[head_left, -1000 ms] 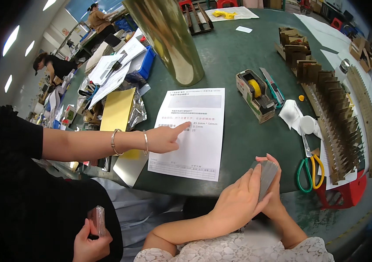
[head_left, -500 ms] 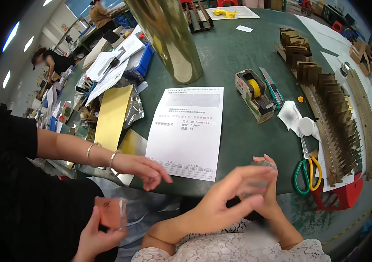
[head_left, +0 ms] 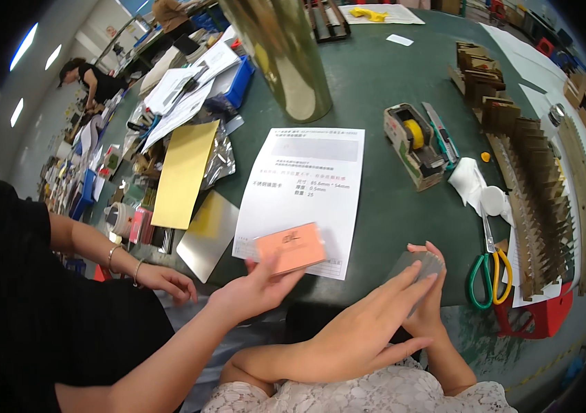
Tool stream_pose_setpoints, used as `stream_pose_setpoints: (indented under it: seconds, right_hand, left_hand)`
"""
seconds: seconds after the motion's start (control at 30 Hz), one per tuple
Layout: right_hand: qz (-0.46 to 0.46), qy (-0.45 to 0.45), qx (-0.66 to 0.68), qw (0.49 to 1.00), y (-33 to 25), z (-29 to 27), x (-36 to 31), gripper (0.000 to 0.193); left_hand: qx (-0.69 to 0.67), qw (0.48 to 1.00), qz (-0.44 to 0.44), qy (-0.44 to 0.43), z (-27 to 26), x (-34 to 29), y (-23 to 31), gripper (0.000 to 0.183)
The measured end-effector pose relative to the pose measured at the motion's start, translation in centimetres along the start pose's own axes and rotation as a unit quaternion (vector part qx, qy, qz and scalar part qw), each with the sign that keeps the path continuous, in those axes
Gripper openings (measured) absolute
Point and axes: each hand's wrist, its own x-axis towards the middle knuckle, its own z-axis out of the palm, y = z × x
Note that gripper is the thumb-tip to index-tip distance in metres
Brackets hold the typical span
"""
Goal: The person places small rectangular metallic items into clear plastic sleeves and folds the top to seal them. The person repeats this process for multiple items, handling them one at a time.
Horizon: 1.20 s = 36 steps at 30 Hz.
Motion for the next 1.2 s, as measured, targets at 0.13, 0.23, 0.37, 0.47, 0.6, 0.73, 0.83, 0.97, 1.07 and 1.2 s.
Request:
stream_pose_setpoints:
  seconds: [0.13,0.23,0.37,0.47,0.6,0.73,0.83,0.97,1.07,1.2]
  right_hand:
    - [-0.013,0.003,-0.015,1.000,-0.2,0.0,0.1,0.115]
    - [0.000,0.001,-0.001,1.000,-0.3,0.1,0.1,0.115]
    - [-0.005,-0.006,0.009,1.000,-0.5,0.1,0.3,0.115]
    - [-0.001,-0.004,0.015,1.000,-0.4,0.1,0.3,0.114]
    - [0.021,0.001,0.042,0.999,-0.5,0.2,0.1,0.113]
    - [0.026,-0.001,0.019,0.999,-0.9,0.3,0.1,0.110]
    - [0.024,0.000,0.018,1.000,-0.9,0.2,0.2,0.110]
    - [0.025,-0.004,0.019,1.000,-1.0,0.1,0.3,0.110]
    - [0.020,-0.003,0.026,0.999,-0.7,0.2,0.1,0.112]
    - [-0.016,-0.003,0.005,1.000,-0.1,0.1,0.1,0.115]
  left_hand:
    - [-0.030,0.999,0.027,0.006,-0.6,-1.0,-1.1,0.074]
    - [-0.054,0.998,-0.016,0.033,-0.3,-1.3,-1.8,0.074]
    - [0.014,0.997,-0.016,0.070,1.5,-1.2,-2.3,0.078]
    - [0.033,0.996,-0.013,0.076,1.6,-1.5,-2.6,0.077]
    - [0.108,0.992,-0.007,0.059,0.9,-2.1,-3.1,0.075]
    - [0.106,0.993,-0.046,0.036,0.8,-2.9,-3.5,0.071]
    - [0.118,0.991,-0.040,0.044,1.0,-2.8,-3.8,0.070]
    - [0.129,0.990,-0.028,0.052,1.5,-2.4,-4.3,0.073]
    - [0.116,0.991,-0.041,0.047,1.9,-2.0,-4.3,0.076]
    - [0.033,0.997,-0.032,0.055,2.2,-1.3,-2.8,0.078]
